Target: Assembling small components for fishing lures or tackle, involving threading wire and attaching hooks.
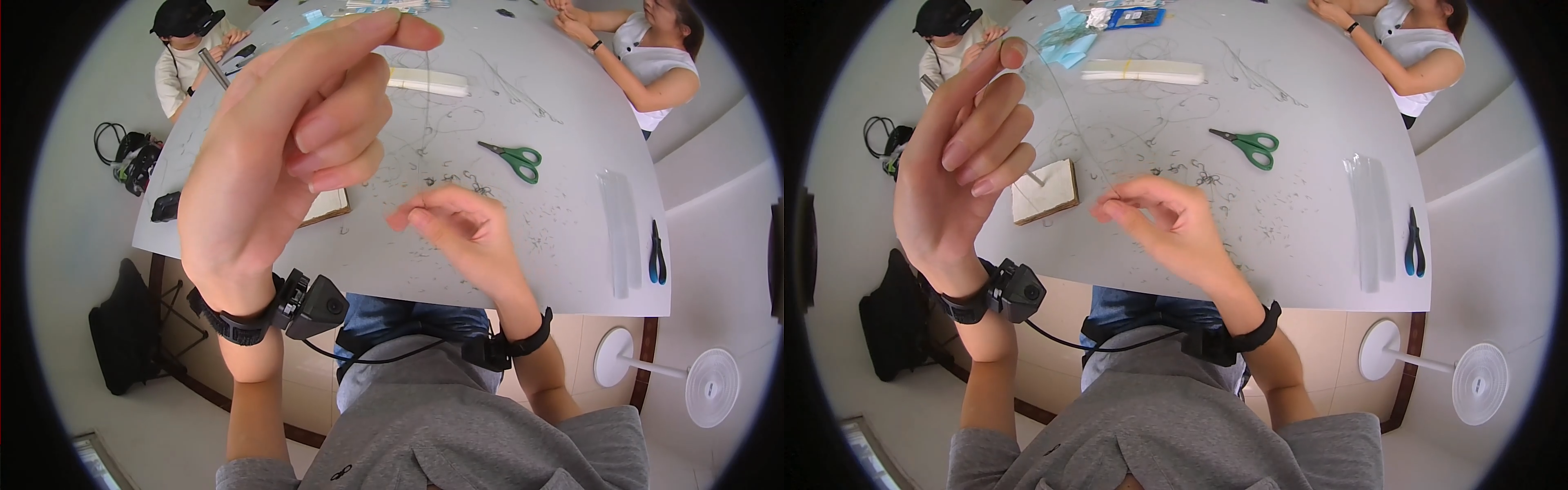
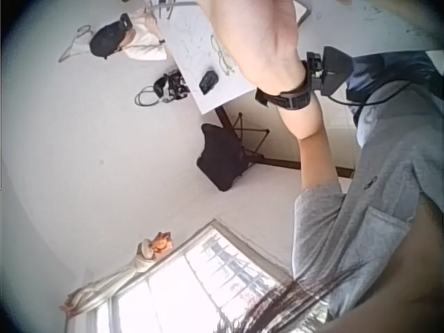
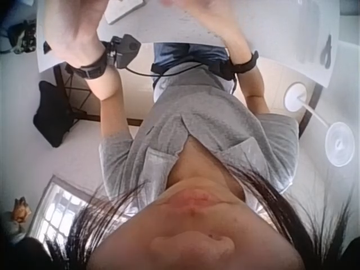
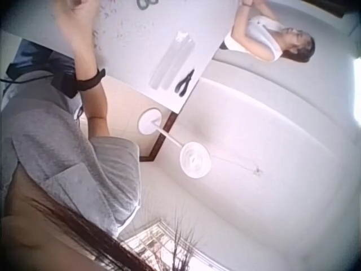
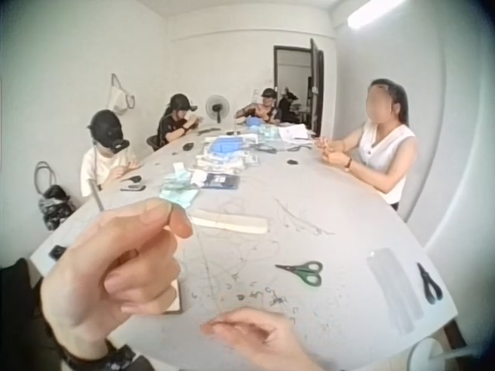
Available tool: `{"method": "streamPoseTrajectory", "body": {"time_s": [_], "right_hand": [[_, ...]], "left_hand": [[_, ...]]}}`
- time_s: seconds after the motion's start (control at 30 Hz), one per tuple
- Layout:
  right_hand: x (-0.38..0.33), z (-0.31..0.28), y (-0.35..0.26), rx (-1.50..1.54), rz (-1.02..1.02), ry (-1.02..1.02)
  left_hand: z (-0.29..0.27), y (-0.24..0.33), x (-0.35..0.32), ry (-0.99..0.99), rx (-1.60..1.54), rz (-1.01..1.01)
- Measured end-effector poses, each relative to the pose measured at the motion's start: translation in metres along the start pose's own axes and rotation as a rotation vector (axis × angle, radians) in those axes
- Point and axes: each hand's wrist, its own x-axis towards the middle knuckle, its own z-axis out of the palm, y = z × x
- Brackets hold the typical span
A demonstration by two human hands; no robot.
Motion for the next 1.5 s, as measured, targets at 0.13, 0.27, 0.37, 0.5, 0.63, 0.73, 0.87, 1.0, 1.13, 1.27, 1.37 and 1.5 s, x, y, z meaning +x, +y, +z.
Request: {"method": "streamPoseTrajectory", "body": {"time_s": [0.13,0.27,0.37,0.5,0.63,0.73,0.87,1.0,1.13,1.27,1.37,1.5], "right_hand": [[-0.004,-0.005,-0.001,0.067,0.015,0.065],[-0.008,-0.007,-0.002,0.034,-0.081,0.185],[-0.010,-0.004,-0.003,-0.009,-0.186,0.286],[-0.011,0.002,-0.004,-0.123,-0.299,0.385],[-0.014,0.010,-0.006,-0.177,-0.296,0.457],[-0.015,0.013,-0.007,-0.142,-0.287,0.471],[-0.015,0.015,-0.007,-0.075,-0.261,0.481],[-0.014,0.018,-0.006,-0.086,-0.258,0.508],[-0.013,0.018,-0.008,-0.136,-0.235,0.515],[-0.013,0.019,-0.009,-0.129,-0.191,0.524],[-0.013,0.021,-0.006,-0.146,-0.186,0.512],[-0.011,0.023,-0.002,-0.268,-0.252,0.489]], "left_hand": [[-0.001,0.001,0.001,-0.016,-0.006,0.012],[0.000,-0.002,0.003,-0.012,-0.007,0.031],[0.002,-0.005,0.003,0.026,0.009,0.053],[0.006,-0.007,0.005,0.121,0.007,0.093],[0.011,-0.003,0.003,0.131,-0.040,0.118],[0.013,0.000,-0.002,0.127,-0.016,0.104],[0.010,-0.016,0.008,0.230,0.218,0.243],[0.008,-0.026,0.007,0.261,0.335,0.299],[0.010,-0.029,0.007,0.267,0.389,0.332],[0.014,-0.029,0.007,0.262,0.421,0.358],[0.016,-0.030,0.010,0.257,0.442,0.376],[0.020,-0.030,0.011,0.256,0.465,0.390]]}}
